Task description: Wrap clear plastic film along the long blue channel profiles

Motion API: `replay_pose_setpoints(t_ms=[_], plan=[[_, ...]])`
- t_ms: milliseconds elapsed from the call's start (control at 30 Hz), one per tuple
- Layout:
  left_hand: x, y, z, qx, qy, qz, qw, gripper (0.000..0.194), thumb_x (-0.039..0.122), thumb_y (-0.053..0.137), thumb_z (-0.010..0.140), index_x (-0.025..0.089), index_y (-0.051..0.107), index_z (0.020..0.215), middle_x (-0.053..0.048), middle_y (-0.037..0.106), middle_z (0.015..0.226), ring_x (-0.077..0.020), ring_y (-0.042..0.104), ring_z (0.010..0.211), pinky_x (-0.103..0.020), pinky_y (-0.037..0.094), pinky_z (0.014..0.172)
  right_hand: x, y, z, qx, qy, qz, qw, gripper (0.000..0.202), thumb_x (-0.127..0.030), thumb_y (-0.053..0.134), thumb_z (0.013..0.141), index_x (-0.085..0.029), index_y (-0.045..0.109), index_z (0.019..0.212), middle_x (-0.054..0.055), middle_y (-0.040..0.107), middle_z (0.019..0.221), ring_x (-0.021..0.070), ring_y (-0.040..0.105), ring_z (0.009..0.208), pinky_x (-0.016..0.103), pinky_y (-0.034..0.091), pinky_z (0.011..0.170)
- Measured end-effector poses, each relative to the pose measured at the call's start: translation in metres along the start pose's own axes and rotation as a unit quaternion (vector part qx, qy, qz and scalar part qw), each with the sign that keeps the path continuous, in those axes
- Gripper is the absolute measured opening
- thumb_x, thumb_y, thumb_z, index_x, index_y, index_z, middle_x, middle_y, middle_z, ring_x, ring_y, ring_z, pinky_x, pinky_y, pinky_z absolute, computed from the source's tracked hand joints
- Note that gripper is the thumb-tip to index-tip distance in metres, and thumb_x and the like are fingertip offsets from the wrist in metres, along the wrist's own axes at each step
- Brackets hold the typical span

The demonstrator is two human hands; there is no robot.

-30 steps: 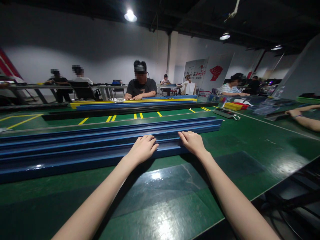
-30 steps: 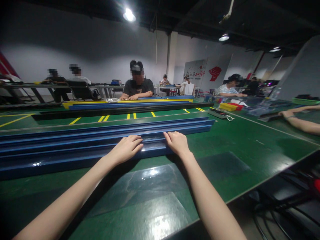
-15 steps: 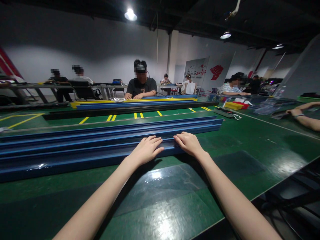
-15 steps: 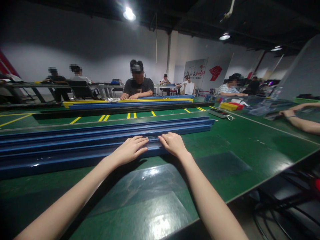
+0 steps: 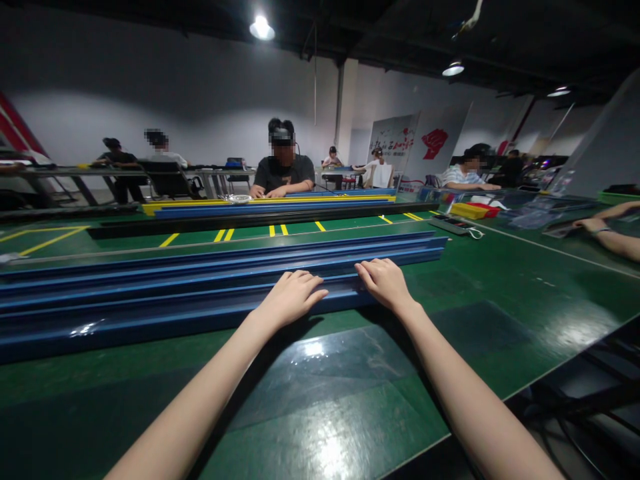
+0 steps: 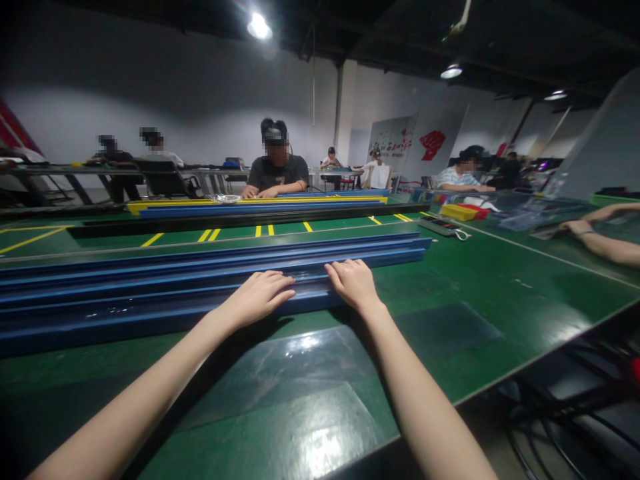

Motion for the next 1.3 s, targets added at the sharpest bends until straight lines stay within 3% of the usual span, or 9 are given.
replay_pose_setpoints(t_ms=[300, 500, 833, 1000, 1133, 1300], plan=[[-0.01, -0.009, -0.001, 0.019, -0.058, 0.066, 0.996, 0.04, 0.043, 0.026, 0.088, 0.02, 0.059, 0.093, -0.005, 0.062, 0.095, -0.0195, 0.051, 0.092, -0.031, 0.033, 0.078, 0.014, -0.005, -0.002, 0.021, 0.092, -0.037, 0.995, 0.047, -0.037, 0.023, 0.089, -0.019, 0.061, 0.066, 0.005, 0.064, 0.065, 0.0136, 0.055, 0.063, 0.025, 0.025, 0.063], [-0.015, -0.011, -0.003, 0.037, -0.081, 0.097, 0.991, 0.042, 0.042, 0.024, 0.089, 0.018, 0.059, 0.091, -0.006, 0.062, 0.093, -0.0204, 0.051, 0.089, -0.032, 0.032, 0.077, 0.018, -0.003, -0.003, 0.005, 0.116, -0.056, 0.992, 0.051, -0.038, 0.021, 0.09, -0.019, 0.062, 0.067, 0.006, 0.065, 0.064, 0.014, 0.055, 0.06, 0.026, 0.024, 0.061], [-0.005, -0.01, -0.001, 0.035, -0.051, 0.063, 0.996, 0.037, 0.036, 0.024, 0.09, 0.018, 0.056, 0.095, -0.007, 0.059, 0.098, -0.0192, 0.049, 0.093, -0.032, 0.033, 0.079, -0.003, 0.003, 0.0, -0.007, 0.013, 0.014, 1.0, 0.045, -0.035, 0.023, 0.09, -0.018, 0.06, 0.068, 0.004, 0.064, 0.067, 0.0128, 0.054, 0.066, 0.025, 0.025, 0.069], [0.004, -0.002, 0.0, 0.031, 0.011, 0.009, 0.999, 0.036, 0.037, 0.027, 0.089, 0.021, 0.051, 0.11, -0.004, 0.052, 0.119, -0.0174, 0.044, 0.11, -0.03, 0.032, 0.086, -0.013, 0.003, 0.0, -0.022, -0.041, 0.06, 0.997, 0.042, -0.033, 0.024, 0.09, -0.018, 0.058, 0.069, 0.003, 0.063, 0.069, 0.0124, 0.053, 0.069, 0.025, 0.026, 0.07], [0.007, 0.007, 0.0, 0.011, 0.028, -0.002, 1.0, 0.038, 0.038, 0.028, 0.089, 0.021, 0.047, 0.117, -0.003, 0.048, 0.125, -0.0175, 0.04, 0.116, -0.03, 0.029, 0.092, -0.016, 0.003, 0.0, -0.033, -0.056, 0.078, 0.995, 0.038, -0.034, 0.028, 0.089, -0.018, 0.059, 0.074, 0.003, 0.064, 0.073, 0.013, 0.053, 0.073, 0.024, 0.027, 0.072], [0.005, 0.006, 0.0, 0.011, 0.022, 0.004, 1.0, 0.037, 0.039, 0.028, 0.089, 0.022, 0.048, 0.115, -0.003, 0.052, 0.12, -0.0182, 0.043, 0.112, -0.031, 0.032, 0.088, -0.011, 0.003, -0.001, -0.018, -0.034, 0.084, 0.996, 0.029, -0.029, 0.033, 0.086, -0.018, 0.059, 0.083, 0.004, 0.065, 0.078, 0.0139, 0.054, 0.075, 0.024, 0.028, 0.073]])
Point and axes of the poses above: each hand's wrist, its own z-axis towards the middle knuckle, its own y-axis out of the palm, x = y × z, the point moved 7 cm from there along z, towards the middle knuckle
